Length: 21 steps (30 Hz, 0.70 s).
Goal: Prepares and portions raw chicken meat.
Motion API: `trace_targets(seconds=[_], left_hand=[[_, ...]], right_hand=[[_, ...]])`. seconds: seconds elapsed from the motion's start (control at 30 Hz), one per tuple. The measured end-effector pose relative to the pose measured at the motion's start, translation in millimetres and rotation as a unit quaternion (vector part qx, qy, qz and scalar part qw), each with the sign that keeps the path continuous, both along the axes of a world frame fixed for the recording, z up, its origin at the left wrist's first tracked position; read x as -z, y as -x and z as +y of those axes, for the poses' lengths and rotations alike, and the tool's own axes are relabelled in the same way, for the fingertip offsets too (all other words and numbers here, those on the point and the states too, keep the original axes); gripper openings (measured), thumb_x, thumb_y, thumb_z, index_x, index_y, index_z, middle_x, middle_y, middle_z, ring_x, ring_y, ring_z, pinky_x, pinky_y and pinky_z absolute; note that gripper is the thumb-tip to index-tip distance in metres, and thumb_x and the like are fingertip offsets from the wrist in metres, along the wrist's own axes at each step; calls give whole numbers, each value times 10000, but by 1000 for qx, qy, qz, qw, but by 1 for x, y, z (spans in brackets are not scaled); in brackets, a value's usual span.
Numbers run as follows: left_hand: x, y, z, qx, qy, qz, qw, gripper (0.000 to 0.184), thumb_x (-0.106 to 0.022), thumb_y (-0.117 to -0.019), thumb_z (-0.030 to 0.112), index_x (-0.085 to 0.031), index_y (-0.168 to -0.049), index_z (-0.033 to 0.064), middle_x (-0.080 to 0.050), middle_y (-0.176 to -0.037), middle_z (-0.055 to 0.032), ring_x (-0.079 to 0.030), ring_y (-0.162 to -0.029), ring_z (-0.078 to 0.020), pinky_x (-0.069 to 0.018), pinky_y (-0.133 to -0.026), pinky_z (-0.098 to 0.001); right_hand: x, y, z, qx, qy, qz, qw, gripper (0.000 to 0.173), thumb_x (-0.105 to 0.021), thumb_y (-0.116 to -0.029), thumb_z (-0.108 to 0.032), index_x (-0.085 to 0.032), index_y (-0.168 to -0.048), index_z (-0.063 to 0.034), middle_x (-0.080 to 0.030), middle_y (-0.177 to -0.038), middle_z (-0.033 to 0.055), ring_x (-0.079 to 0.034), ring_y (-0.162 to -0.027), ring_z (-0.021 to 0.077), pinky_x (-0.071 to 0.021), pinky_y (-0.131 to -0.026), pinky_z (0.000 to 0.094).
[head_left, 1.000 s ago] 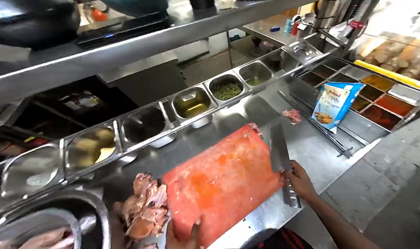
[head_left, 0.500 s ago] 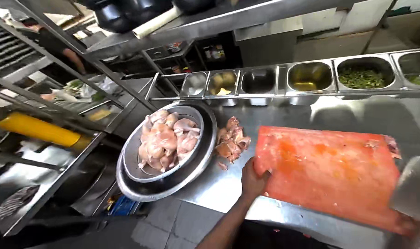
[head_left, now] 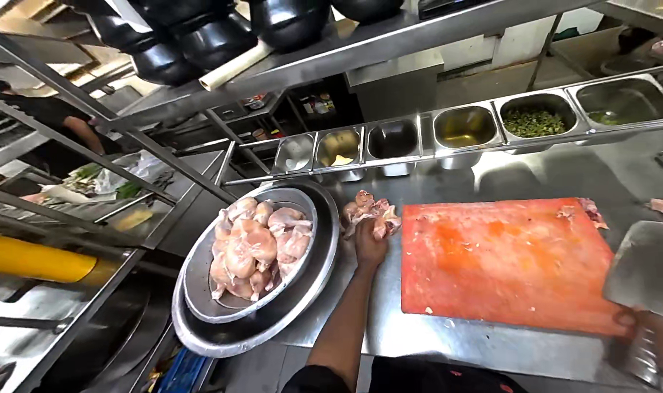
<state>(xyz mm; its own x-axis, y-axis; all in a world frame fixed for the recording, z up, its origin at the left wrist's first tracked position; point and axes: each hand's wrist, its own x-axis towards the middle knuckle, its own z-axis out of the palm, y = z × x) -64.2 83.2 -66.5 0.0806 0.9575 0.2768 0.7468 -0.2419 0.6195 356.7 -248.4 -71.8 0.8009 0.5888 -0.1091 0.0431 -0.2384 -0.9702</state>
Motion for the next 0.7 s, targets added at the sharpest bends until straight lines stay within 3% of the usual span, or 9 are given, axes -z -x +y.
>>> trace_targets(seconds=[0.1, 0.17, 0.23, 0.3, 0.33, 0.47, 0.53, 0.6, 0.7], left_hand=[[2, 12, 3, 72, 43, -132, 988, 801, -885, -674, 117, -574, -1412, 123, -407, -1555, -199, -436, -1415, -343, -472, -1094, -529], [2, 19, 3, 50, 48, -190, 979, 792, -846, -735, 128, -535, -1463, 122, -336, -1619, -183, -373, -1463, -347, -415, -1135, -562], [-7, 21, 8, 8, 26, -189, 982, 751, -784, -839, 156, -462, -1514, 91, -330, -1617, -208, -372, -1459, -362, -393, -1150, -560], [-16, 16, 20, -61, 35, -121, 990, 923, -800, -876, 264, -275, -1607, 62, -262, -1636, -254, -350, -1473, -396, -369, -1167, -565], [-17, 12, 29, -102, 47, -86, 990, 986, -820, -857, 308, -244, -1613, 47, -263, -1630, -274, -365, -1462, -419, -376, -1158, -582], [-6, 3, 73, -179, 122, -31, 976, 977, -855, -760, 479, -392, -1528, 93, -547, -1434, -244, -561, -1293, -418, -470, -1037, -650], [-6, 8, 83, -137, 133, -84, 978, 857, -865, -781, 335, -468, -1493, 70, -564, -1414, -246, -560, -1298, -399, -461, -1063, -627], [-13, 12, 81, -113, 144, -148, 972, 601, -812, -848, 187, -573, -1376, 25, -619, -1306, -249, -607, -1207, -386, -501, -1012, -598], [-29, 11, 50, -87, 153, -143, 974, 360, -724, -931, 169, -652, -1256, 33, -687, -1168, -205, -674, -1065, -347, -550, -927, -574]], right_hand=[[-3, 5, 2, 16, -3, 8, 1000, 203, -543, -988, -105, -545, -1171, -16, -621, -735, 7, -611, -578, 53, -545, -534, 249], [-1, 5, 2, 23, -6, 14, 1000, 223, -535, -993, -105, -537, -1197, -16, -615, -748, 17, -612, -590, 72, -546, -543, 264], [-2, 8, 3, 32, -1, 8, 999, 227, -539, -986, -108, -536, -1193, -13, -615, -756, 29, -616, -603, 83, -549, -554, 283], [-5, 9, 4, 36, 14, -3, 999, 221, -546, -972, -113, -544, -1166, -7, -623, -768, 45, -618, -616, 98, -546, -568, 308], [-6, 9, 5, 35, 21, -3, 999, 233, -546, -978, -110, -545, -1183, 0, -621, -780, 55, -615, -624, 104, -547, -577, 318], [-11, 9, 7, 45, 33, 5, 998, 225, -564, -982, -91, -553, -1192, -8, -638, -750, 43, -610, -591, 88, -536, -550, 290], [-11, 9, 8, 45, 39, 6, 998, 212, -557, -990, -96, -549, -1184, -11, -642, -745, 34, -618, -592, 82, -543, -551, 283], [-10, 10, 9, 47, 52, 4, 998, 233, -555, -988, -114, -543, -1193, -4, -639, -764, 54, -620, -611, 105, -545, -570, 314], [-3, 5, 8, 42, 48, -3, 998, 272, -562, -958, -138, -541, -1194, -3, -656, -761, 51, -640, -608, 107, -561, -568, 317]])
